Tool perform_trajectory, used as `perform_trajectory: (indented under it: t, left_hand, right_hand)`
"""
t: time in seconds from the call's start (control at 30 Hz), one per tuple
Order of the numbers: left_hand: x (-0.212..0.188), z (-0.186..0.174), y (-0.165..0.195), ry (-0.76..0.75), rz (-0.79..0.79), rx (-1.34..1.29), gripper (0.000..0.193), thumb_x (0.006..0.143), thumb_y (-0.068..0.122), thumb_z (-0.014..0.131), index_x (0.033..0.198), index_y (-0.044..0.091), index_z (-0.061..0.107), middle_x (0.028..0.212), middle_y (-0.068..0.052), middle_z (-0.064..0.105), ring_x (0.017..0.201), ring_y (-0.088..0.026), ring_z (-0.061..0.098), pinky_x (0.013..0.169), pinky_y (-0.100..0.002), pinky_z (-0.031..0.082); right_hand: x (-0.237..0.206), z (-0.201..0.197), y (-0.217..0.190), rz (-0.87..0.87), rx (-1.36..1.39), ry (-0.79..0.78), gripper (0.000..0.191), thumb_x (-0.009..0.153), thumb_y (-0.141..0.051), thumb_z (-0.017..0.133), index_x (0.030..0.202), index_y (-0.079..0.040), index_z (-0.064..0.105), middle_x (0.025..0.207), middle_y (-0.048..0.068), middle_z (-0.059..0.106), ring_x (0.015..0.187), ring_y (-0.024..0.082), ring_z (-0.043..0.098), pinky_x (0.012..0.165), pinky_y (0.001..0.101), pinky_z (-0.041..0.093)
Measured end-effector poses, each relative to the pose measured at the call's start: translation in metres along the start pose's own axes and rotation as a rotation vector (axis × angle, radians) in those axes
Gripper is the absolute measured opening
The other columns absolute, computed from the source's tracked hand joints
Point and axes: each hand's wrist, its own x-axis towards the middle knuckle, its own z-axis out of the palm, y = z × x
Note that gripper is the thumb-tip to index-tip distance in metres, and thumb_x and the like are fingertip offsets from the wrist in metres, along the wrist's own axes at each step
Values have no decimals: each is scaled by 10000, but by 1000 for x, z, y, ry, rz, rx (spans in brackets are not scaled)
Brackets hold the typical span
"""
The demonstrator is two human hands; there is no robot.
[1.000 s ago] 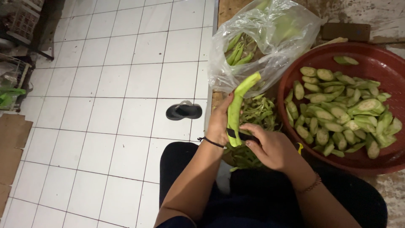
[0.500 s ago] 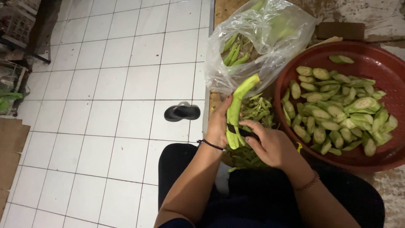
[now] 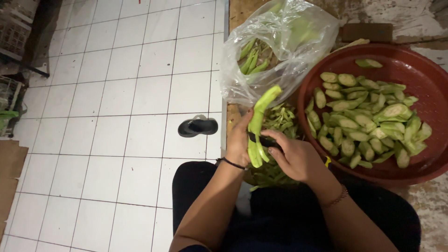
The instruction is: The person sits on the floor and uses a small knife to peel the skin off long green vegetables. The peeled pieces are placed into a red bowl, while the skins fall onto the floor. The person continues peeling multiple vegetables one by one.
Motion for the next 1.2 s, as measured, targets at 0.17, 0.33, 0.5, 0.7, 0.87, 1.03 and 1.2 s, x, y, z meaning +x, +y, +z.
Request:
perform_trajectory:
  t: [0.17,0.33,0.5,0.7,0.87,1.03,1.2]
  left_hand:
    - [0,2,-1,79,64,72,328,1031,243,597,1252,5,647,1063,-37,689,952,-141,647,834,-273,519]
    - [-3,2,-10,85,39,141,295,1038,253,588,1185,11,670,961,-48,683,831,-140,630,726,-274,505]
    - [-1,-3,-16,130,36,185,264,1037,258,592,1125,26,684,870,-46,665,683,-134,612,563,-280,491]
    - [-2,0,-11,139,17,173,258,1036,262,588,1087,31,693,862,-53,674,649,-134,622,535,-277,497]
    - [-6,4,-14,163,17,184,277,1043,278,589,1098,30,701,875,-43,692,687,-122,640,577,-265,512]
    - [-7,4,-21,153,47,260,305,1041,305,596,1089,27,713,834,-31,681,644,-111,609,545,-258,489]
    - [-8,3,-21,127,56,237,297,1053,306,588,1075,34,702,792,-28,653,601,-119,584,505,-269,470]
  right_hand:
    - [0,1,-1,-47,-19,70,490,945,-207,625,1418,-154,510,993,172,741,802,372,714,664,445,545]
    - [2,5,5,-8,-64,86,462,963,-214,617,1412,-166,519,973,168,745,786,370,709,652,454,537]
    - [4,8,6,58,-78,109,414,970,-243,615,1371,-172,540,926,145,744,764,352,712,647,448,534]
    - [2,3,2,-23,-64,152,425,961,-230,618,1379,-190,559,908,148,739,749,354,707,616,437,533]
    - [3,5,4,77,-112,113,427,962,-240,617,1383,-203,556,782,146,702,686,353,685,594,447,515]
    - [5,8,11,45,-126,148,386,980,-234,593,1357,-164,548,719,113,679,653,328,677,581,441,503]
    - [8,4,12,124,-104,70,413,990,-247,575,1391,-164,514,695,118,668,635,329,670,571,447,490]
